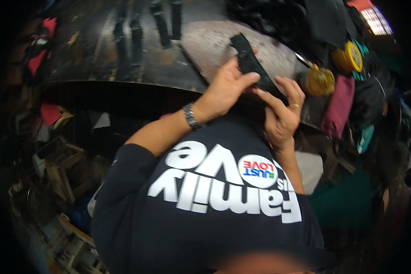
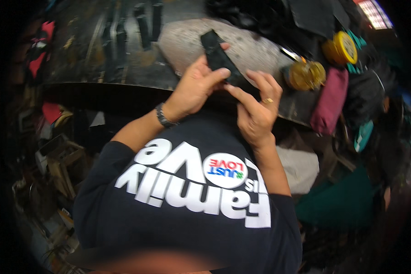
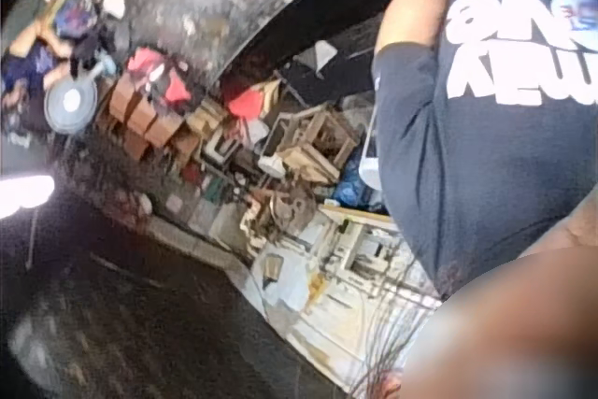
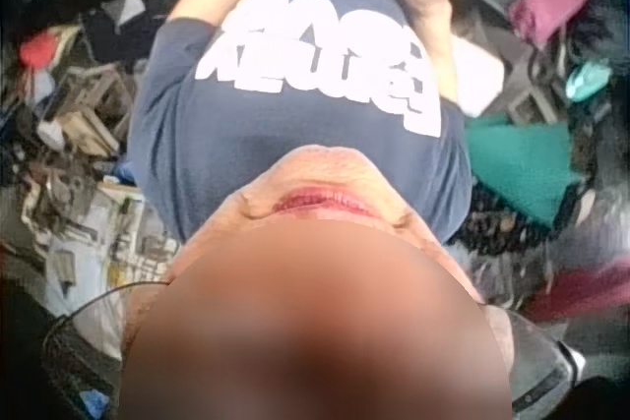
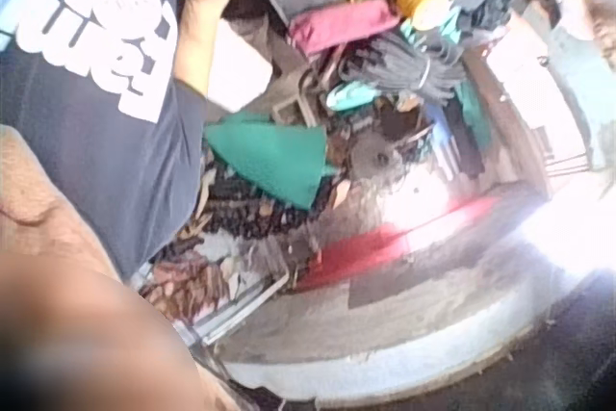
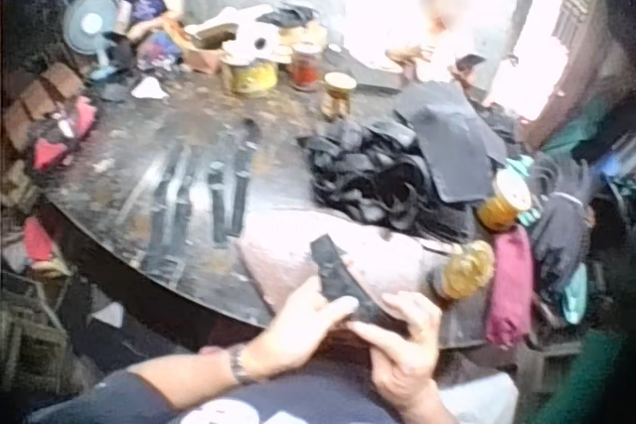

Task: The person applies a yellow paste from a jar onto black straps using a finger, then folds and presses the straps to bond them. The person repeats this process on several straps, placing each finished piece on the table.

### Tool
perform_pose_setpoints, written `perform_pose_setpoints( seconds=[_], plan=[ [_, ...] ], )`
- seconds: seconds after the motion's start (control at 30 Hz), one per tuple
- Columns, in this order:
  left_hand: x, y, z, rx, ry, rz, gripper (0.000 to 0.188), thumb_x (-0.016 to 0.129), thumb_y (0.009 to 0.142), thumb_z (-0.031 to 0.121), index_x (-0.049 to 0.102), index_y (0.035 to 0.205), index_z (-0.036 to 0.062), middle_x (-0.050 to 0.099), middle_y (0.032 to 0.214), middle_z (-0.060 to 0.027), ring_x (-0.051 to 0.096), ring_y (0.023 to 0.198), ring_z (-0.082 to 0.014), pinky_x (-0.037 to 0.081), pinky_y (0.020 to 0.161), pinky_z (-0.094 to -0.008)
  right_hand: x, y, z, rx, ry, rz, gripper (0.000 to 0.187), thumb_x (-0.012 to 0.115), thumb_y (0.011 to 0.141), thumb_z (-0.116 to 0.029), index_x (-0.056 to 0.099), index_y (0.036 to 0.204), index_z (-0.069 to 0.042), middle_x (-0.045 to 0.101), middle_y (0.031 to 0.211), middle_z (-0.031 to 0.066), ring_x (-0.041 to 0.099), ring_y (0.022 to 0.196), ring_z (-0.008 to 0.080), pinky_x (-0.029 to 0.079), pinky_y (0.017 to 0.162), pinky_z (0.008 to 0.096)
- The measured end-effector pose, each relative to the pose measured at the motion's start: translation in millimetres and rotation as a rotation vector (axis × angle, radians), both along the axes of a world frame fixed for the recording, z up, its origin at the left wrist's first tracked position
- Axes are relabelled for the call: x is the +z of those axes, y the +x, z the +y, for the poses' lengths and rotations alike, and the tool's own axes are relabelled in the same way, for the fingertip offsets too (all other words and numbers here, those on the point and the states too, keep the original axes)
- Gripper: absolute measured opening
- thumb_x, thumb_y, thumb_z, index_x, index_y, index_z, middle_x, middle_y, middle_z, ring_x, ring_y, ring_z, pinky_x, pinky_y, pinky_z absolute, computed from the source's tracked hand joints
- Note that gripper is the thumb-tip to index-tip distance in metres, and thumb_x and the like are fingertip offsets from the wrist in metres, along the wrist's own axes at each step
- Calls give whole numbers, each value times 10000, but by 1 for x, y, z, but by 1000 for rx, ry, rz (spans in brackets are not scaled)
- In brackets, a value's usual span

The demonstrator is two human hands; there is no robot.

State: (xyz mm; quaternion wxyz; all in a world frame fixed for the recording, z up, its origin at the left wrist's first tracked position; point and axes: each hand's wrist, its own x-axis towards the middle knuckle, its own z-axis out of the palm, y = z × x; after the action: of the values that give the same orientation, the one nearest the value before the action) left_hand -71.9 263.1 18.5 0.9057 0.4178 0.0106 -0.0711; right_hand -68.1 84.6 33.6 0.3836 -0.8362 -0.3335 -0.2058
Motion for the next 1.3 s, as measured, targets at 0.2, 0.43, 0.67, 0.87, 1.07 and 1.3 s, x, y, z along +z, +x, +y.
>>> perform_pose_setpoints(
  seconds=[0.2,0.43,0.67,0.87,1.07,1.3],
  plan=[
    [32,14,71,140,480,-55,806,707,917,67,213,1538,-69,678,1016,-115,657,881,-127,540,786,-250,4,11,-11,23,476,213,625,546,814,126,492,1423,-3,448,1440,146,518,1251,246,423,1051,378],
    [56,42,170,210,823,-258,825,718,908,89,221,1551,-52,678,973,-102,669,832,-140,562,737,-265,-11,11,-12,43,506,436,677,572,824,122,431,1471,-19,512,1363,118,570,1118,182,453,999,343],
    [47,75,232,629,1936,-73,795,735,879,137,309,1544,41,651,1186,-182,646,1035,-254,530,897,-372,-7,5,-10,70,434,449,671,595,847,123,446,1478,-46,586,1245,103,600,991,154,495,919,301],
    [24,93,127,352,1285,-493,335,705,885,135,691,1218,93,704,1123,-123,674,1024,-247,521,921,-365,1,17,0,55,420,419,653,621,877,79,441,1490,-58,668,1013,62,604,916,120,468,882,267],
    [18,131,62,454,1782,-667,255,712,878,227,732,1086,81,712,1073,-99,684,950,-325,536,836,-424,7,16,8,120,376,319,653,629,880,68,440,1492,-59,675,959,67,618,893,122,472,879,271],
    [16,123,68,150,1691,-525,231,733,859,256,751,991,67,713,977,-121,685,915,-339,534,800,-417,2,8,-14,79,413,417,656,576,922,86,344,1524,-29,660,1011,98,620,930,117,525,848,263]
  ],
)
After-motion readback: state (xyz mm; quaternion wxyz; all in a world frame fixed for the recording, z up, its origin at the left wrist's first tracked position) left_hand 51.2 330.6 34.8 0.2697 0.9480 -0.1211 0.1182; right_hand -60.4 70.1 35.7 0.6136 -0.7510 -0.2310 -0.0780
